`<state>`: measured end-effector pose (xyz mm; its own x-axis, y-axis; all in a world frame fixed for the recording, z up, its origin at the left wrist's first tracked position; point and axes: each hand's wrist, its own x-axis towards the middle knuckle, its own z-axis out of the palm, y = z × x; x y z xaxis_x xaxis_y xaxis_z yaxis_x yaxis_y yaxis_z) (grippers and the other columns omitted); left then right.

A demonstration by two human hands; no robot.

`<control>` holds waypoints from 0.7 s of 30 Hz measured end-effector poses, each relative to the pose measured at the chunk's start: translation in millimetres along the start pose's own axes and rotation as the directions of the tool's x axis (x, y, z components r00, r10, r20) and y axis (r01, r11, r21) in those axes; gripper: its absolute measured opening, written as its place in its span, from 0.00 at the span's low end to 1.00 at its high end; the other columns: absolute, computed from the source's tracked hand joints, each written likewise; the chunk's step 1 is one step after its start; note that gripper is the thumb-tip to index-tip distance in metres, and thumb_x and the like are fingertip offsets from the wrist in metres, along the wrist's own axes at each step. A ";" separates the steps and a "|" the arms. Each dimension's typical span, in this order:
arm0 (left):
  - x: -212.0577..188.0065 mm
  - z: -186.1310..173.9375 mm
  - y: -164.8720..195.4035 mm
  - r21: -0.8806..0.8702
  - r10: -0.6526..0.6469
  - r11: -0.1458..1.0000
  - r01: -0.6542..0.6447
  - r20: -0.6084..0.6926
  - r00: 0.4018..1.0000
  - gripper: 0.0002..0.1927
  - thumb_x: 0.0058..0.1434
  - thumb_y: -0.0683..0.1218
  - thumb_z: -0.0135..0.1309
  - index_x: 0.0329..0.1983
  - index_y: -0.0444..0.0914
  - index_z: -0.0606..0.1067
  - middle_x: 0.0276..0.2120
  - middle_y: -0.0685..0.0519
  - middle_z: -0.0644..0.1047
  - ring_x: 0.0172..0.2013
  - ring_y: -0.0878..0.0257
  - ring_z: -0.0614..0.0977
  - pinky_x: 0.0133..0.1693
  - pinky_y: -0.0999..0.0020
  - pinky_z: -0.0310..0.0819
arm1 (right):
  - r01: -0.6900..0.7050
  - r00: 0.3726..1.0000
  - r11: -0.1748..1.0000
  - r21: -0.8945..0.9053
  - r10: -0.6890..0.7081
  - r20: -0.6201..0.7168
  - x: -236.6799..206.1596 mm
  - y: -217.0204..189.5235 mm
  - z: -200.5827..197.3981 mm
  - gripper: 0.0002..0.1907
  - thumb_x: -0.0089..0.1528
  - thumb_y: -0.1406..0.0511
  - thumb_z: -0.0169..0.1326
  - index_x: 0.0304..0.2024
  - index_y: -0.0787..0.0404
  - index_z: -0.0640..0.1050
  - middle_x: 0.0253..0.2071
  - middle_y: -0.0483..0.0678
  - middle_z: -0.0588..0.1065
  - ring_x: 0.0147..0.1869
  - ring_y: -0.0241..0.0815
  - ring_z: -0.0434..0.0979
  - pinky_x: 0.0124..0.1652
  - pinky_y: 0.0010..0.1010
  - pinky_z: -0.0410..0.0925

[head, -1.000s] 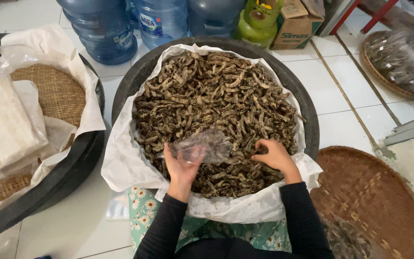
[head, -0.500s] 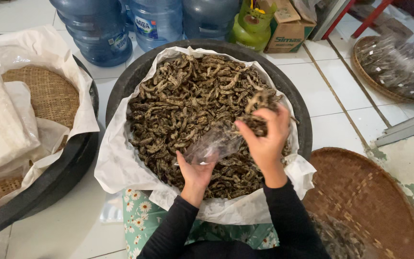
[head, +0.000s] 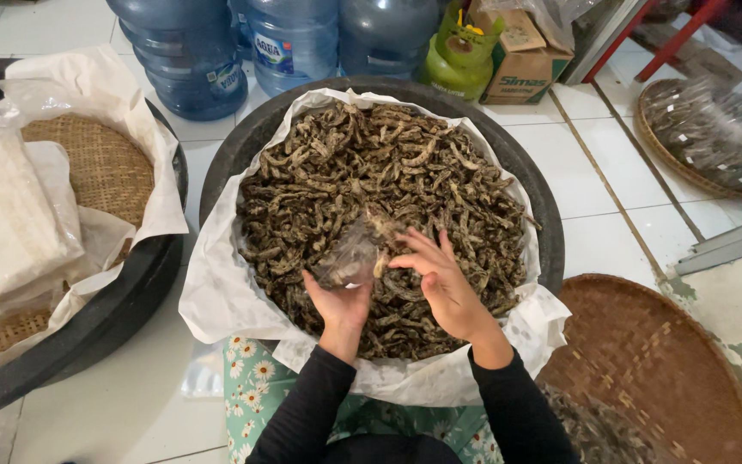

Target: The person sits in front of a large basin filled with dried seafood pieces and fills small clear plastic bags by hand, grabbing handfuls of the dried product from the basin and pressing it into a bag. Filled bags are set aside on a woven tray beside the basin as the person repeats the bagging process.

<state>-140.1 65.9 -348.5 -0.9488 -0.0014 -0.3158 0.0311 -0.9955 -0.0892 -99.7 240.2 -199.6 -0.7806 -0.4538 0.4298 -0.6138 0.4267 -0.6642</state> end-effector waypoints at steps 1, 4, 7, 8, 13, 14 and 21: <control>-1.3 2.0 0.6 0.012 0.002 1.000 -0.002 -0.005 1.000 0.44 0.65 0.73 0.35 0.70 0.38 0.63 0.64 0.42 0.70 0.62 0.44 0.72 0.65 0.45 0.63 | -0.010 1.000 1.000 0.000 0.010 0.008 -0.1 -2.0 -2.3 0.40 0.71 0.39 0.25 0.55 0.55 0.79 0.70 0.55 0.71 0.83 0.58 0.56 0.78 0.57 0.31; -11.4 1.4 -6.4 0.055 0.013 0.998 -0.012 -0.012 1.000 0.43 0.65 0.73 0.35 0.69 0.37 0.63 0.65 0.41 0.70 0.62 0.44 0.72 0.65 0.44 0.64 | -0.029 0.999 0.999 -0.036 0.028 -0.016 -3.7 -8.6 -10.8 0.37 0.72 0.41 0.29 0.57 0.58 0.77 0.71 0.57 0.68 0.79 0.58 0.60 0.77 0.56 0.35; -20.0 -3.7 -22.8 0.089 0.021 0.996 -0.019 -0.025 0.999 0.42 0.66 0.72 0.36 0.69 0.36 0.63 0.65 0.42 0.69 0.63 0.45 0.70 0.65 0.44 0.63 | -0.089 0.994 0.996 0.013 0.089 -0.067 -7.7 -10.6 -21.9 0.33 0.72 0.42 0.34 0.60 0.58 0.74 0.70 0.55 0.69 0.76 0.57 0.65 0.73 0.52 0.50; -20.5 -4.4 -27.8 0.085 0.020 0.996 -0.016 -0.045 0.999 0.42 0.67 0.72 0.37 0.69 0.36 0.64 0.65 0.42 0.69 0.63 0.46 0.70 0.65 0.46 0.63 | -0.115 0.989 0.992 0.047 0.119 -0.082 -8.2 -10.2 -26.4 0.32 0.72 0.42 0.37 0.61 0.58 0.73 0.69 0.54 0.70 0.75 0.56 0.66 0.71 0.50 0.56; -23.4 -5.5 -41.0 0.129 0.037 0.991 -0.039 0.016 0.999 0.43 0.66 0.72 0.36 0.68 0.34 0.64 0.65 0.42 0.69 0.63 0.46 0.71 0.65 0.46 0.63 | 0.038 0.998 0.984 -0.174 -0.047 -0.048 -9.2 -13.1 -44.9 0.27 0.72 0.49 0.41 0.63 0.56 0.76 0.71 0.56 0.70 0.76 0.59 0.66 0.73 0.52 0.51; -24.7 -5.1 -42.7 0.124 0.038 0.992 -0.039 0.003 0.999 0.43 0.66 0.72 0.36 0.68 0.34 0.64 0.65 0.42 0.69 0.63 0.46 0.70 0.66 0.47 0.63 | 0.106 0.994 0.970 -0.219 -0.107 0.004 -10.3 -15.4 -48.4 0.25 0.72 0.52 0.42 0.63 0.55 0.78 0.73 0.57 0.69 0.78 0.61 0.64 0.74 0.55 0.48; -33.1 4.0 -49.2 0.077 0.004 0.997 0.001 -0.067 0.998 0.43 0.65 0.73 0.38 0.69 0.36 0.64 0.64 0.42 0.70 0.64 0.45 0.70 0.67 0.44 0.61 | -0.031 0.990 0.981 -0.190 0.005 -0.138 -19.5 -31.9 -45.1 0.21 0.56 0.64 0.67 0.51 0.62 0.80 0.53 0.54 0.74 0.47 0.46 0.79 0.42 0.35 0.73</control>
<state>-111.4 114.5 -329.8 -0.9256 0.0013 -0.3785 0.0055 -0.9998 -0.0169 -70.2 270.8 -159.2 -0.7923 -0.3396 0.5069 -0.6004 0.5816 -0.5489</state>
